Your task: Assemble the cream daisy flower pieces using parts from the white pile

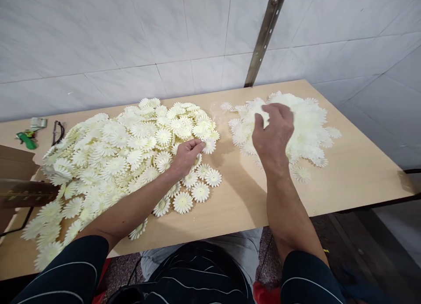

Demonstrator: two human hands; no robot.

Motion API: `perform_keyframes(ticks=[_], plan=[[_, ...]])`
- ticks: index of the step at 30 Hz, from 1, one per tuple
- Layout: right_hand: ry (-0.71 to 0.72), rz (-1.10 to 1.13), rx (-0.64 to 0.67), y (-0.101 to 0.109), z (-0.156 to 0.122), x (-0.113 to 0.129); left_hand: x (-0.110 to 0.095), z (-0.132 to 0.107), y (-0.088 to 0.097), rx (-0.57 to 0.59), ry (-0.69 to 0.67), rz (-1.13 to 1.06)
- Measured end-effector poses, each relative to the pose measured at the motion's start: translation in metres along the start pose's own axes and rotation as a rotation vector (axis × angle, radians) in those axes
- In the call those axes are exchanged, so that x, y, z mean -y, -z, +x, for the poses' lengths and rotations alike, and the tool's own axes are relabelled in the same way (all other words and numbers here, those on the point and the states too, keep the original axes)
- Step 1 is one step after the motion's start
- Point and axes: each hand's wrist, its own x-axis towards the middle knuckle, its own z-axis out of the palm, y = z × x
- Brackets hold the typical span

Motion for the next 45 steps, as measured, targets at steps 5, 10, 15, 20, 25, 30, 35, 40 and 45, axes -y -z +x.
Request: perform_keyframes(ticks=[5, 10, 15, 20, 25, 30, 35, 40, 45], plan=[[-0.032, 0.271, 0.429, -0.027, -0.033, 0.057, 0.005, 0.002, 0.001, -0.022, -0.113, 0.015], [-0.283, 0.302, 0.695, -0.038, -0.042, 0.073, 0.012, 0.007, 0.001, -0.061, -0.24, 0.021], [-0.365, 0.364, 0.744, -0.035, -0.038, 0.073, 0.011, 0.006, 0.002, -0.048, -0.24, 0.034], [-0.233, 0.323, 0.72, -0.039, -0.041, 0.07, 0.005, 0.002, 0.001, 0.004, -0.187, -0.013], [-0.128, 0.278, 0.649, -0.043, -0.044, 0.066, 0.001, -0.001, 0.001, 0.023, -0.113, -0.055], [-0.142, 0.303, 0.646, -0.042, -0.044, 0.066, 0.001, 0.003, 0.001, 0.039, -0.052, -0.107], [-0.218, 0.338, 0.666, -0.04, -0.044, 0.067, 0.003, 0.006, 0.0, -0.021, -0.076, -0.109], [-0.318, 0.402, 0.623, -0.041, -0.043, 0.066, 0.003, 0.006, -0.001, -0.053, -0.087, -0.091], [-0.422, 0.49, 0.555, -0.042, -0.042, 0.061, 0.006, 0.005, 0.001, -0.044, -0.088, -0.058]])
